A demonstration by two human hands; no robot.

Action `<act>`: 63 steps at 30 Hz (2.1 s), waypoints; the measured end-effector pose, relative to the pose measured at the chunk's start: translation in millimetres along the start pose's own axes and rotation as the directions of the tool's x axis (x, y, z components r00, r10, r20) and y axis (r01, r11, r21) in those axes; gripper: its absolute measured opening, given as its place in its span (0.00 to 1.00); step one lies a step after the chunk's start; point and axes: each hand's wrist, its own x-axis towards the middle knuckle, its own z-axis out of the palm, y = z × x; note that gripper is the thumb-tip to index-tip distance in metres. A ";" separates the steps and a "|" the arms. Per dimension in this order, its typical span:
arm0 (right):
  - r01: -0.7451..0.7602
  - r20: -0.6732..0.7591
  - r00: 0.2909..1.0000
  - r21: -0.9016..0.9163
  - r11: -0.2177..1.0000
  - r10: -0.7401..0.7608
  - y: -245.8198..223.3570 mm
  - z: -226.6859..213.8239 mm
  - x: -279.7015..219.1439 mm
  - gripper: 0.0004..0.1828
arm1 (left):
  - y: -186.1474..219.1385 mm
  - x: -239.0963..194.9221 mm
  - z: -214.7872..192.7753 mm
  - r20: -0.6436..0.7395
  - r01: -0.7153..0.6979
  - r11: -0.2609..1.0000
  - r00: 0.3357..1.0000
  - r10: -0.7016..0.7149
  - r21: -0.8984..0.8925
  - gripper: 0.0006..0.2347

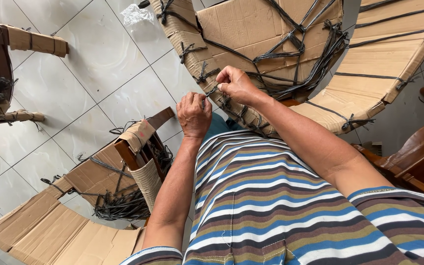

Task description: The person ties black straps around the frame of a cardboard-covered chair. They repeatedly pull, loop, and knot the straps to secure the cardboard to the chair frame. The person works on multiple sections of the chair, adjusting and tightening the straps throughout the clip.

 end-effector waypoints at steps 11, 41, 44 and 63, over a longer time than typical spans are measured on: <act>0.037 -0.043 0.998 -0.175 0.984 -0.045 13.2 -0.2 0.0 0.11 | 8.5 1.2 -2.7 0.067 0.122 0.985 0.991 -0.114 -0.124 0.06; 0.024 -0.015 1.000 -0.071 0.997 -0.025 9.4 -2.7 -2.9 0.14 | 11.7 22.9 -2.9 0.112 0.262 0.885 0.965 -0.237 -0.385 0.03; 0.041 -0.006 0.999 -0.071 0.997 -0.041 13.9 -1.0 2.7 0.14 | 15.4 19.9 -3.1 0.133 0.144 0.958 0.985 -0.113 -0.249 0.05; 0.091 -0.043 0.995 0.116 0.989 -0.086 -4.7 -7.3 -8.5 0.15 | 24.4 24.1 2.1 0.235 0.370 0.829 0.926 -0.295 -0.419 0.04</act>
